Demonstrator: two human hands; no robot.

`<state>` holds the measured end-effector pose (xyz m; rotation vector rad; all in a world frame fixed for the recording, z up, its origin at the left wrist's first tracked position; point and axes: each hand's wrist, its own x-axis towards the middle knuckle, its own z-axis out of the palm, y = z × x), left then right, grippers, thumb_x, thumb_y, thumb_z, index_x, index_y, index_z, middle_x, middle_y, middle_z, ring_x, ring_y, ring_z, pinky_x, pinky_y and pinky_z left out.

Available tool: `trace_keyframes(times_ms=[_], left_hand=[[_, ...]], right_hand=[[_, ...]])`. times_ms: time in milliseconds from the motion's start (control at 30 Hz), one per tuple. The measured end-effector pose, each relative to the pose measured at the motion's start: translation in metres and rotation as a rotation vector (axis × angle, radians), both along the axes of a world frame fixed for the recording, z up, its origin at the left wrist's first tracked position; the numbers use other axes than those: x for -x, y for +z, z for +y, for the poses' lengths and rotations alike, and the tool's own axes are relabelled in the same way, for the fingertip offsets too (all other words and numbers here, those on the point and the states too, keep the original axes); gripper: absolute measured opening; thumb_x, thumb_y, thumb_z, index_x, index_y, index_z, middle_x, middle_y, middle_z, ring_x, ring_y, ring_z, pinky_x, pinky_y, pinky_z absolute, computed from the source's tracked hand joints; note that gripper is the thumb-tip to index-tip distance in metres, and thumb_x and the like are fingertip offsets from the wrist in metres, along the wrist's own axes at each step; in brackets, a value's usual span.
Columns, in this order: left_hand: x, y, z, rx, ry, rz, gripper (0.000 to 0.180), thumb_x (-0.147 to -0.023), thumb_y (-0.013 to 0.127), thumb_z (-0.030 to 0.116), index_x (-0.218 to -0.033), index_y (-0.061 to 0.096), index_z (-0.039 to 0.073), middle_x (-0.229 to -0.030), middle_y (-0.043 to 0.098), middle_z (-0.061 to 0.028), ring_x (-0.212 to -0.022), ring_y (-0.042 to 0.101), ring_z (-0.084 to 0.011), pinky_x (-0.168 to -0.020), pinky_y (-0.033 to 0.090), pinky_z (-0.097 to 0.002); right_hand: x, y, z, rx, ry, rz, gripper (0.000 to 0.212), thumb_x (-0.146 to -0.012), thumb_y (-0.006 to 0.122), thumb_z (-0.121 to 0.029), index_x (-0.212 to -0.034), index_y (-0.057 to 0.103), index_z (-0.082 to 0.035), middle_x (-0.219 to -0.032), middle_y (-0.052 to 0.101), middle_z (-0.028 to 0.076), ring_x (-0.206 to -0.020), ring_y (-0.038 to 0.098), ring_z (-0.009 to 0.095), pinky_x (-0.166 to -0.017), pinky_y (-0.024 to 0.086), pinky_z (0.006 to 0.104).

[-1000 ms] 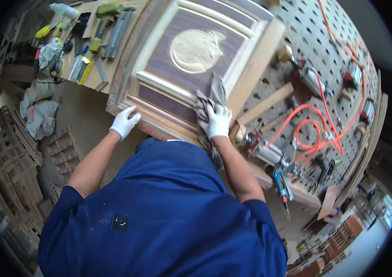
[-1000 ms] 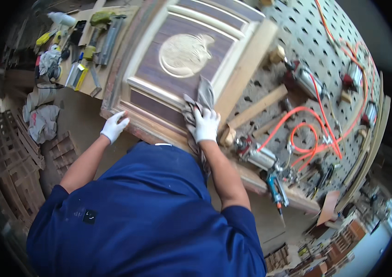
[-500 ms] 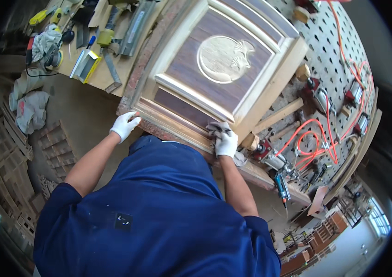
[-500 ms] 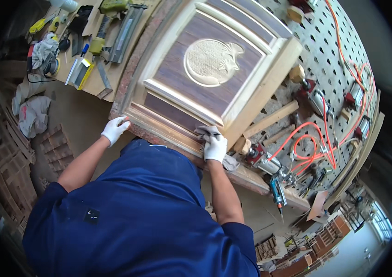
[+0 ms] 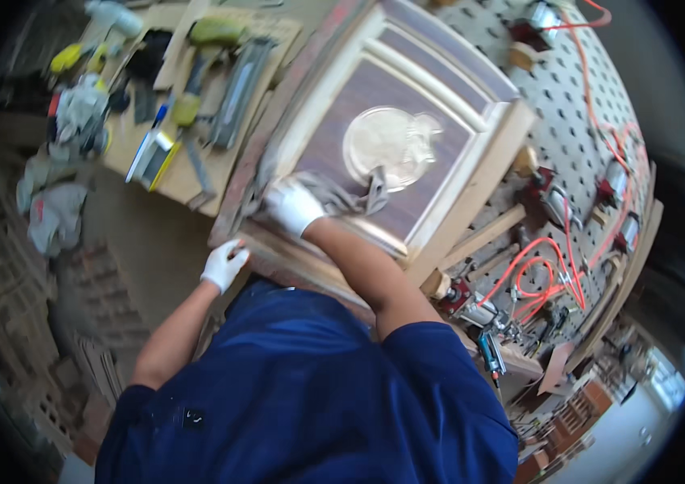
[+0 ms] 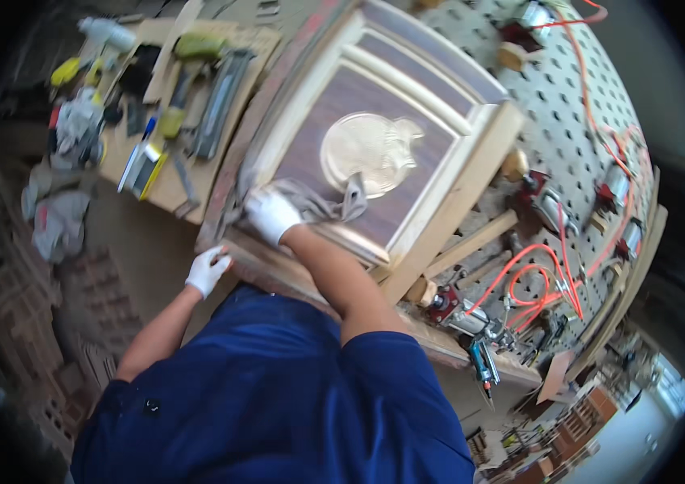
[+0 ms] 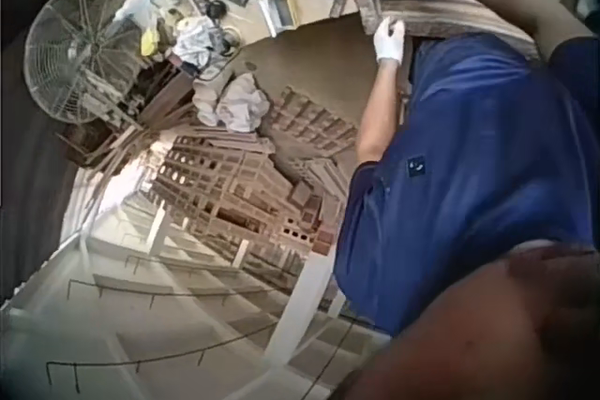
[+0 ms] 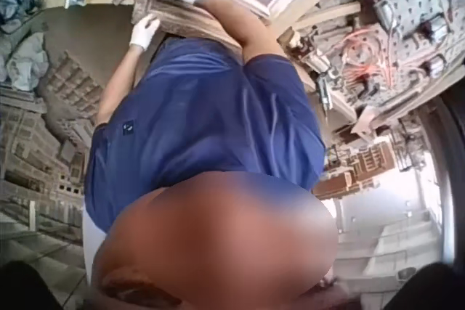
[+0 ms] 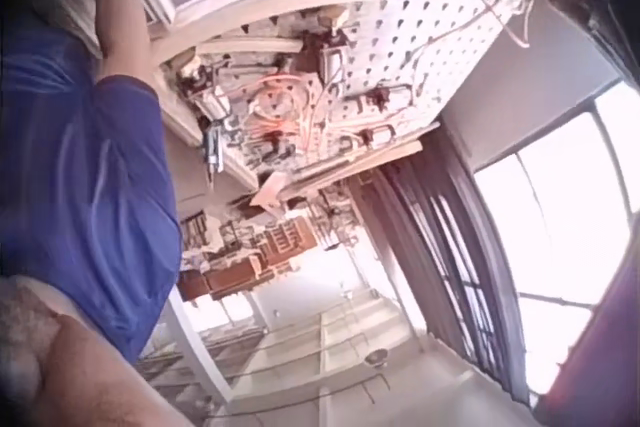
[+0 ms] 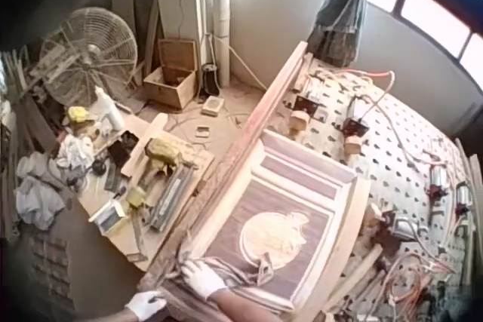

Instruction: Assembling and securing wooden trim and components onto a decorative door or cabinet panel using a mallet and nail gun.

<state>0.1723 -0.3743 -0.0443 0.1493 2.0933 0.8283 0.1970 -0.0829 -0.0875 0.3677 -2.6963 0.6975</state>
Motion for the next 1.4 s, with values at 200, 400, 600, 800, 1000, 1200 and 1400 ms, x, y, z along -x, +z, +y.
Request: trace_keyframes(times_ms=[200,400,600,800,1000,1200,1400], left_hand=[[0.044,0.007,0.081,-0.194,0.058,0.104,0.034,-0.09,0.067,0.015,-0.119,0.068,-0.002,-0.105,0.074,-0.0132,-0.091,0.069,-0.0202,-0.083,0.054,-0.0299],[0.141,0.003,0.24,-0.521,-0.229,0.694,0.042,-0.085,0.07,0.016,-0.124,0.065,-0.001,-0.129,0.063,-0.0202,-0.112,0.063,-0.0306,-0.098,0.049,-0.0371],[0.22,-0.009,0.368,-0.063,-0.563,1.376,0.056,-0.082,0.073,0.024,-0.132,0.059,0.002,-0.145,0.05,-0.023,-0.127,0.053,-0.0382,-0.106,0.042,-0.0423],[0.217,-0.01,0.36,-0.15,-0.517,1.243,0.066,-0.079,0.075,0.031,-0.137,0.055,0.005,-0.15,0.043,-0.0245,-0.131,0.048,-0.0419,-0.108,0.04,-0.0446],[0.22,-0.018,0.361,-0.16,-0.527,1.169,0.067,-0.079,0.075,0.027,-0.138,0.053,0.003,-0.15,0.044,-0.0249,-0.132,0.048,-0.0419,-0.108,0.041,-0.0441],[0.225,-0.014,0.359,-0.23,-0.545,1.172,0.065,-0.079,0.074,0.024,-0.137,0.054,0.003,-0.151,0.044,-0.0246,-0.128,0.053,-0.0408,-0.104,0.044,-0.0425],[0.228,-0.025,0.362,-0.345,-0.521,1.296,0.062,-0.083,0.072,0.025,-0.139,0.053,0.005,-0.154,0.042,-0.02,-0.126,0.055,-0.038,-0.099,0.046,-0.0414]], right_hand=[[-0.05,0.079,0.076,0.332,-0.121,-0.553,0.023,-0.079,0.06,-0.008,-0.096,0.073,-0.015,-0.101,0.07,0.011,-0.082,0.065,0.032,-0.078,0.054,0.039],[-0.072,0.095,0.298,0.325,-1.075,0.125,0.026,-0.082,0.065,-0.003,-0.107,0.07,-0.005,-0.107,0.068,0.015,-0.085,0.065,0.03,-0.081,0.053,0.0395],[-0.052,0.039,0.337,-0.249,-1.269,-0.18,0.031,-0.081,0.066,-0.006,-0.112,0.065,-0.007,-0.116,0.064,0.018,-0.096,0.062,0.039,-0.087,0.051,0.0446],[-0.014,0.004,0.408,-0.147,-1.397,0.003,0.044,-0.068,0.065,-0.002,-0.111,0.068,-0.009,-0.123,0.063,0.019,-0.106,0.06,0.039,-0.091,0.05,0.0468],[0.187,0.006,0.368,0.103,-0.799,0.152,0.039,-0.068,0.061,-0.008,-0.104,0.072,-0.014,-0.116,0.069,0.009,-0.107,0.061,0.034,-0.093,0.05,0.0429],[0.183,0.03,0.281,0.318,-0.386,-0.233,0.023,-0.069,0.064,-0.008,-0.09,0.075,-0.01,-0.096,0.071,0.012,-0.087,0.064,0.035,-0.078,0.053,0.0436],[0.01,0.092,0.198,0.657,-0.578,-0.341,0.041,-0.076,0.066,-0.01,-0.116,0.067,-0.008,-0.104,0.07,0.013,-0.087,0.066,0.037,-0.08,0.055,0.0412]])
